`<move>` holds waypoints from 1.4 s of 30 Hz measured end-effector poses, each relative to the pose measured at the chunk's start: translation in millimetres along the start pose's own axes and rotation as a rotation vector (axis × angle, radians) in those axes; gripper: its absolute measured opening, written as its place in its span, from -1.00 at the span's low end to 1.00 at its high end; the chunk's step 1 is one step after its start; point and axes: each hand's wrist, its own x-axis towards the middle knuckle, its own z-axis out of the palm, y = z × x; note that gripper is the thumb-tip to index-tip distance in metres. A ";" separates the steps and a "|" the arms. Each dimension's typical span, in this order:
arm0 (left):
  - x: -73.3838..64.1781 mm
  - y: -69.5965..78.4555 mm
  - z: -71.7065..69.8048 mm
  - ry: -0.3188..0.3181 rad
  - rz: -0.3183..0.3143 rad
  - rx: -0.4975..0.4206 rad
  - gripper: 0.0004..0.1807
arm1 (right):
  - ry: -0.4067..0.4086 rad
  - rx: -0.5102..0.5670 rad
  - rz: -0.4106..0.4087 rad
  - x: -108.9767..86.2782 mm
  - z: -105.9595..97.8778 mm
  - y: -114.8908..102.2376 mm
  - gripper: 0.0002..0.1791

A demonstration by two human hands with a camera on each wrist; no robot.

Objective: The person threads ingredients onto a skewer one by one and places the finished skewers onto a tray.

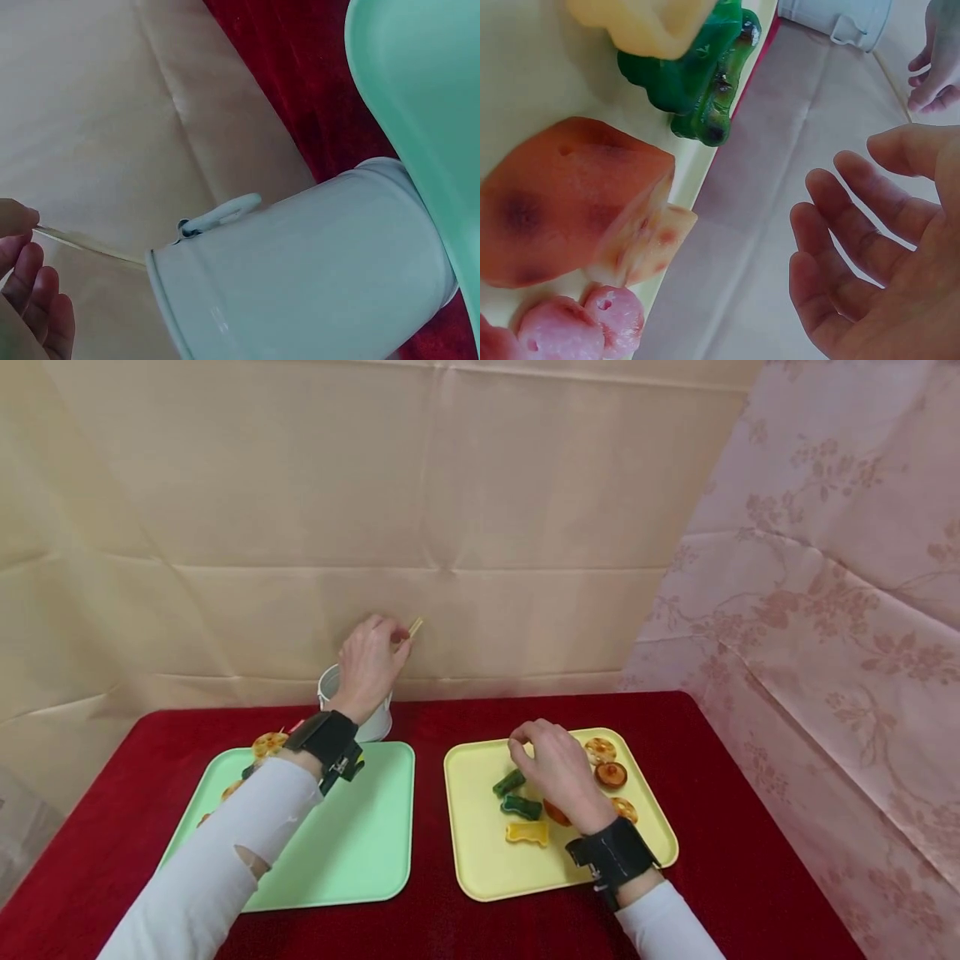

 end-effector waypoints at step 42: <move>-104.9 42.9 -22.0 0.143 1.212 -0.299 -0.81 | -0.291 0.919 0.198 12.9 -5.3 -38.9 -0.52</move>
